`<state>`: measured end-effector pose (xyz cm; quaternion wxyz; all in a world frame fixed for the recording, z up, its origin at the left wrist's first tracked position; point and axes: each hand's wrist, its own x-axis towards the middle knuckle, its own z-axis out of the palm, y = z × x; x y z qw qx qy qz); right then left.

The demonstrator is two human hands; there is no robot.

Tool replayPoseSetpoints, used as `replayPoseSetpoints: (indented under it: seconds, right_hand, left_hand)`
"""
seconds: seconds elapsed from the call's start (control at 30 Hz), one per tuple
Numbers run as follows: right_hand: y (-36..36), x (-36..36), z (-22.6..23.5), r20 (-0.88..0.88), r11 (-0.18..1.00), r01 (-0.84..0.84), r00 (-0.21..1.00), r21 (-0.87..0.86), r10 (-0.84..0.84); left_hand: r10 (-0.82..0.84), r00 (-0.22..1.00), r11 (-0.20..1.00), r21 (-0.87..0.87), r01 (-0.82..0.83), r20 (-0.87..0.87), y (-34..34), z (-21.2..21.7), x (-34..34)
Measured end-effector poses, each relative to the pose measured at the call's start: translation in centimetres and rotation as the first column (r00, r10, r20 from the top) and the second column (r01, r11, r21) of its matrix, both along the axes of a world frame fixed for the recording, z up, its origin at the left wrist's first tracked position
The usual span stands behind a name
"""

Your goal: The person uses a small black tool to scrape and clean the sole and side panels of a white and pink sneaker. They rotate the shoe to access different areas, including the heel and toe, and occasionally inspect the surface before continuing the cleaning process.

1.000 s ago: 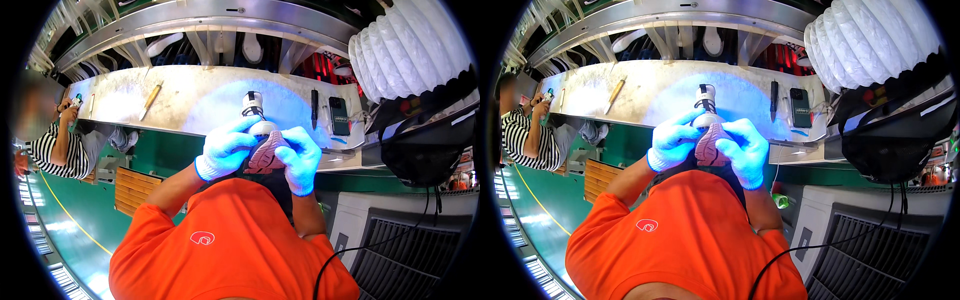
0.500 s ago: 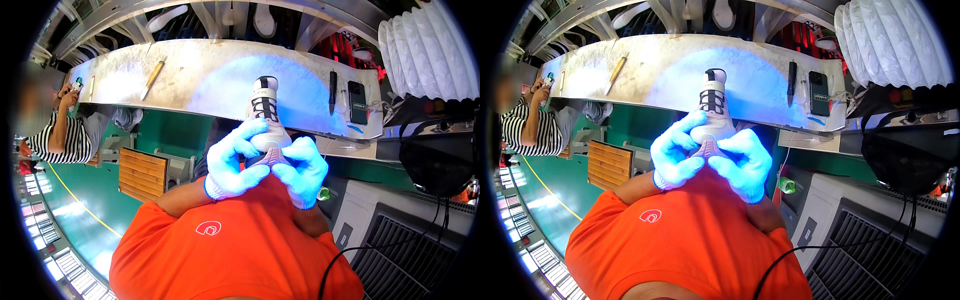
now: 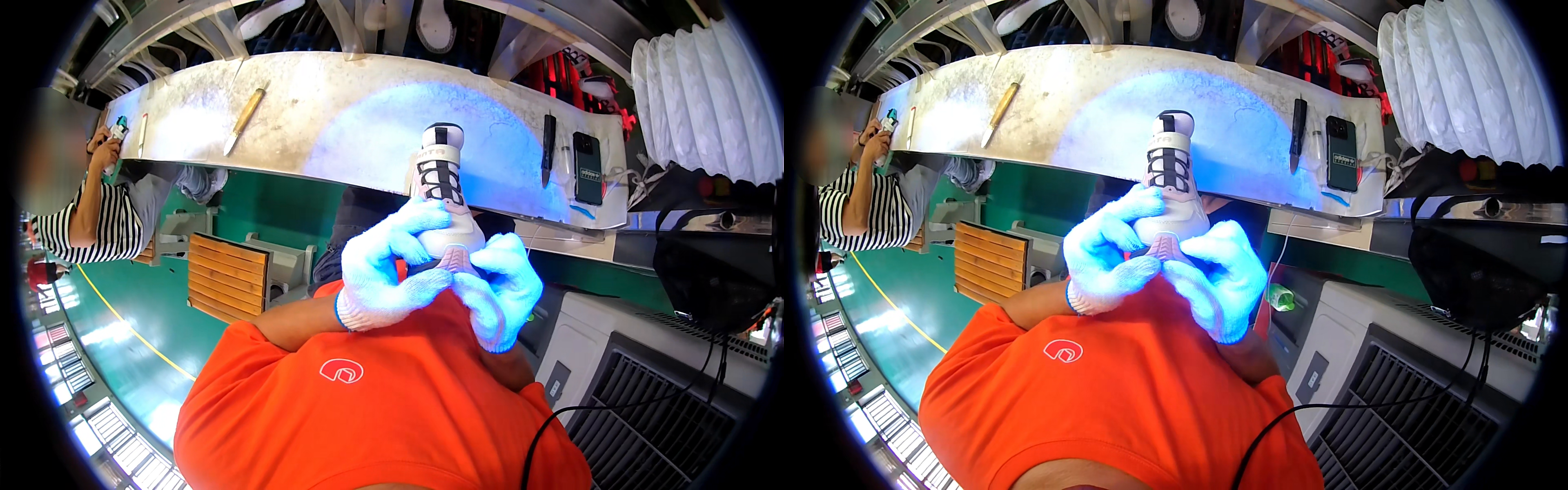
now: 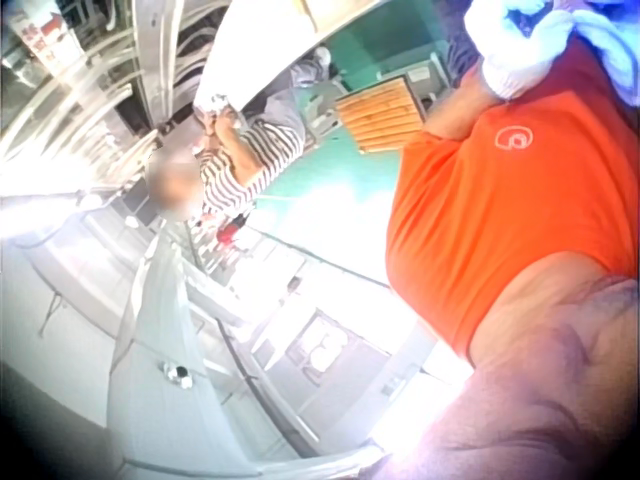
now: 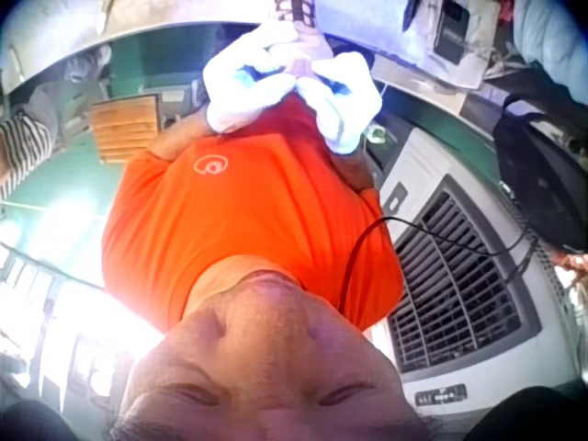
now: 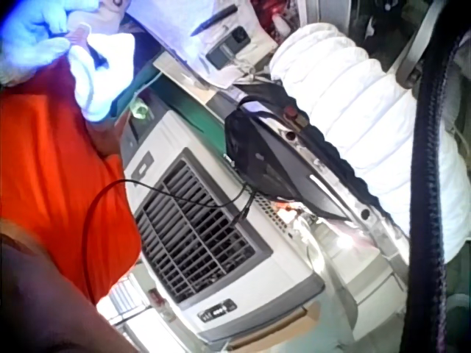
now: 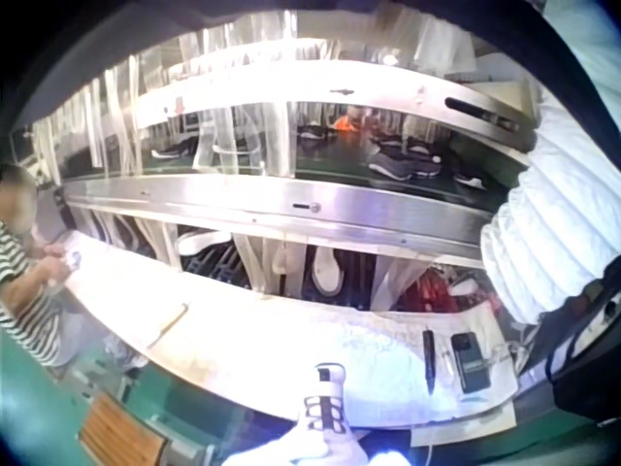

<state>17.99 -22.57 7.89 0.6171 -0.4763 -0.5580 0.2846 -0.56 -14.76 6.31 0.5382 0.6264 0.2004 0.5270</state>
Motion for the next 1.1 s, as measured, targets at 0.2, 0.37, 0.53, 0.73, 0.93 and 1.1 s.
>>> replayPoseSetpoints:
  seconds: [0.2, 0.37, 0.53, 0.73, 0.93, 1.1]
  right_hand:
    - [0.0, -0.1, 0.1, -0.008, 0.999, 0.038, 0.999, -0.021, -0.038]
    - [0.1, -0.2, -0.1, -0.008, 0.998, 0.057, 0.998, -0.016, -0.057]
    - [-0.1, -0.1, 0.2, -0.04, 0.997, 0.051, 0.998, -0.057, -0.053]
    - [-0.4, 0.4, 0.3, 0.028, 0.998, 0.014, 1.0, -0.057, -0.013]
    - [-0.8, -2.2, 0.0, -0.221, 0.957, 0.147, 0.954, -0.248, -0.204]
    - [0.2, -2.2, 0.2, -0.028, 0.975, 0.14, 0.989, -0.173, -0.147]
  left_hand:
    - [0.027, 1.0, 1.0, -0.014, -0.027, 0.001, 0.0, 0.1, 0.5]
    - [0.085, 0.993, 0.996, 0.009, -0.085, -0.076, -0.2, 0.5, 0.5]
    - [0.07, 0.996, 0.997, -0.012, -0.071, -0.054, 0.0, 0.9, 0.8]
    - [0.034, 0.996, 0.999, -0.032, -0.036, -0.084, 0.0, 0.4, 0.3]
    - [-0.088, 0.991, 0.992, -0.098, 0.078, -0.097, 1.0, 0.8, -0.6]
    - [-0.306, 0.932, 0.946, -0.171, 0.275, -0.193, 3.3, 0.8, -2.2]
